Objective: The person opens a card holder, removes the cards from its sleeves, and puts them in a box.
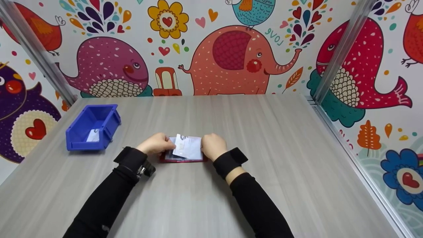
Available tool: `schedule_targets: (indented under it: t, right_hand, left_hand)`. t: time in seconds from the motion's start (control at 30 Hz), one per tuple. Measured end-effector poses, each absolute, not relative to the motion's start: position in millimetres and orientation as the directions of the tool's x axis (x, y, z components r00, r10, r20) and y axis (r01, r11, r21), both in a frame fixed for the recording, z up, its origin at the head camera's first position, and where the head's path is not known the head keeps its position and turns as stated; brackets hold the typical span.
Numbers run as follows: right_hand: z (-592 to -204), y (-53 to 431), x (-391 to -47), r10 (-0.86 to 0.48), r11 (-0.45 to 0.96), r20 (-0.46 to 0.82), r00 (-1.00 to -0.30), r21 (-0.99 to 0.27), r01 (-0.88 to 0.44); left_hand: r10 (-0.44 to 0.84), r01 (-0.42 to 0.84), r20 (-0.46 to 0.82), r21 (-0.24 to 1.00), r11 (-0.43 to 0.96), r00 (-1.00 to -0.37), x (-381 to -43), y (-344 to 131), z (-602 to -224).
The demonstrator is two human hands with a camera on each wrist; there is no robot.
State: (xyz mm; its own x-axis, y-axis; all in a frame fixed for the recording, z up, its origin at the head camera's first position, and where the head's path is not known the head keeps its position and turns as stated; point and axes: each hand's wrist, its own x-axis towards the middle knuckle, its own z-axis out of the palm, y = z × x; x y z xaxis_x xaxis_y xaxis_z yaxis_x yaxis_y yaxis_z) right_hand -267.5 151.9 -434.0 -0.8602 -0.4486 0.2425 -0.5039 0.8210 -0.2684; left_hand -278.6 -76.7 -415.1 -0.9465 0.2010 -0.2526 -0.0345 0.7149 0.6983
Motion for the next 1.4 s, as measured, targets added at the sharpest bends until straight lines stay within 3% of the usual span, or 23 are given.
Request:
schedule_targets:
  t: [0.5,0.9,1.4]
  right_hand:
    - [-435.3,151.5,-269.4,-0.465,0.814,0.235,-0.854,-0.265,-0.517]
    - [-435.0,151.8,-269.0,-0.459,0.821,0.23,-0.858,-0.259,-0.508]
    - [-437.4,152.9,-269.7,-0.459,0.811,0.248,-0.853,-0.274,-0.516]
  left_hand:
    - [0.176,0.036,-0.141,0.676,0.736,-0.974,-276.8,-97.1,-406.3]
    - [0.095,0.022,-0.084,0.621,0.783,-0.992,-281.3,-139.9,-371.2]
    - [0.009,0.046,0.089,0.422,0.906,-0.996,-279.4,-184.7,-340.8]
